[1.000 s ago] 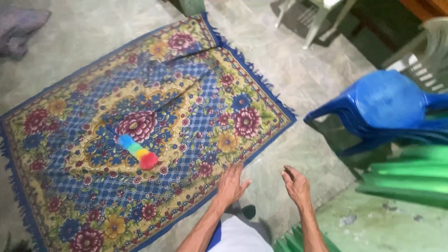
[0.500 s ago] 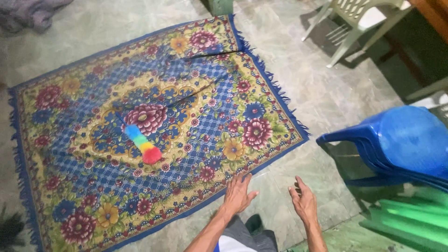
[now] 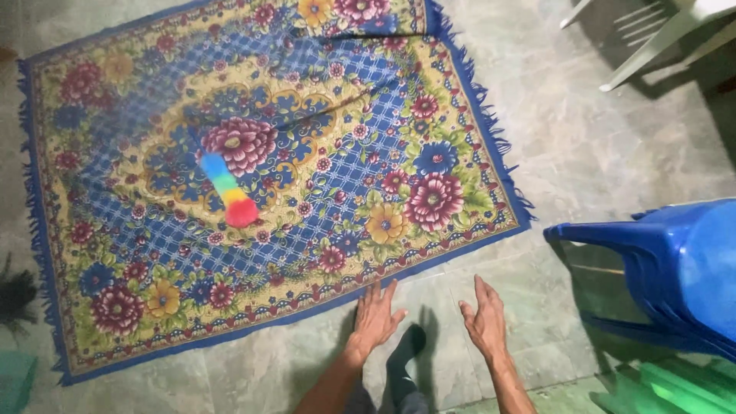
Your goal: The person positions a floral rug on a tiled floor and then uses a rainbow-colored feather duster to dust the rug's surface. The person moves the duster across the rug repeatedly, covering different areas.
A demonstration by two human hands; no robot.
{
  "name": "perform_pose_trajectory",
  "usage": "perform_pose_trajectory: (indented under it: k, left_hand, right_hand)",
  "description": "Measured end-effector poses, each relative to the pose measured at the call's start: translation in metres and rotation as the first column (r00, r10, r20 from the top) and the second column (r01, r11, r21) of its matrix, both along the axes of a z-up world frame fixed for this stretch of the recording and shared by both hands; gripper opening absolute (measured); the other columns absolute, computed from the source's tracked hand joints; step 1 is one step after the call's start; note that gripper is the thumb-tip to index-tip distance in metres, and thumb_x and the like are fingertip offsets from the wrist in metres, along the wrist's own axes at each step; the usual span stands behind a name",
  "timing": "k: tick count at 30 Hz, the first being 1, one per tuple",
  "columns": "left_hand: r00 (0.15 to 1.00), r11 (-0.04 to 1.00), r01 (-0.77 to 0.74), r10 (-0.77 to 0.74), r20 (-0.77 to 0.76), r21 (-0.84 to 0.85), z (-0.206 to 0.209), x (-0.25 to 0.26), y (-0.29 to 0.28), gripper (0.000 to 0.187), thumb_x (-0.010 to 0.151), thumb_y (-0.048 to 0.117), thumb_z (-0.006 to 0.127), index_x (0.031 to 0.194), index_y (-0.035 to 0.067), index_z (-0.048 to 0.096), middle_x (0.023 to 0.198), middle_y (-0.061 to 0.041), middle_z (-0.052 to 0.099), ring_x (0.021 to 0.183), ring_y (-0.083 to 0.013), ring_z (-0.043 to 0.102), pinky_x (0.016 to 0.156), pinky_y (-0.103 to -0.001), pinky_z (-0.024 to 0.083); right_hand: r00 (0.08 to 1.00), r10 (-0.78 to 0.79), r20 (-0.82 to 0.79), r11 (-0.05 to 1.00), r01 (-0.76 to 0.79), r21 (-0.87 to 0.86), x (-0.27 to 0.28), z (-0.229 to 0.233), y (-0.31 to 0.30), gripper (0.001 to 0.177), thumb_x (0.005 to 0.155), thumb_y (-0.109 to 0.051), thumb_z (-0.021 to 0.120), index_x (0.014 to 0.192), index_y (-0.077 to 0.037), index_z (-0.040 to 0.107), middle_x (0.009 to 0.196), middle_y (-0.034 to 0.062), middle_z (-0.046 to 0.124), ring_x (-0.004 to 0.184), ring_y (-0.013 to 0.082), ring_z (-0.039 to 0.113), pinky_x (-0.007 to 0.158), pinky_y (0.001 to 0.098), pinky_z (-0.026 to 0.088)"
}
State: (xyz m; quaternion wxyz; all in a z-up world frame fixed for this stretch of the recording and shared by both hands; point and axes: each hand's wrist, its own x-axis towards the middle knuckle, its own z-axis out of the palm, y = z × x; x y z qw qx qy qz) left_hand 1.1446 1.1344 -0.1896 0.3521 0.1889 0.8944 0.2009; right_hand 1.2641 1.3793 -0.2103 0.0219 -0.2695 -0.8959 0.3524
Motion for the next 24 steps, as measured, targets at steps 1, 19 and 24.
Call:
perform_pose_trajectory:
  k: [1,19,24]
  left_hand:
    - [1.0,1.0,-0.002,0.002,0.002,-0.008,-0.014,0.001,0.003,0.083,0.092,0.048,0.067,0.159,0.017,0.03,0.164,-0.029,0.02,0.15,-0.05,0.023,0.117,-0.063,0.024]
    - [0.998,0.979,0.004,0.007,0.056,-0.202,-0.342,-0.04,0.023,0.098,0.079,0.047,0.086,0.156,0.019,0.031,0.153,-0.032,0.031,0.14,-0.0525,0.033,0.105,-0.062,0.038]
    - [0.999,0.982,0.016,-0.021,-0.024,-0.188,-0.424,-0.061,0.029,0.09,0.079,0.053,0.079,0.154,0.026,0.038,0.152,-0.025,0.04,0.141,-0.0465,0.04,0.11,-0.062,0.039]
  right_hand:
    - [1.0,0.002,0.002,1.0,-0.002,-0.008,-0.003,-0.014,0.003,0.076,0.084,-0.021,0.072,0.152,-0.005,0.043,0.141,0.0284,0.054,0.129,0.0453,0.051,0.109,0.0488,0.041]
    - [0.977,0.13,0.171,0.991,-0.131,-0.006,-0.071,-0.351,0.004,0.08,0.083,-0.02,0.075,0.152,-0.006,0.039,0.138,0.0297,0.053,0.123,0.0472,0.052,0.105,0.0529,0.043]
    - [0.97,0.151,0.191,0.986,-0.162,0.047,-0.093,-0.439,0.001,0.085,0.082,-0.023,0.076,0.156,-0.009,0.037,0.14,0.0293,0.05,0.125,0.0478,0.049,0.105,0.0547,0.042]
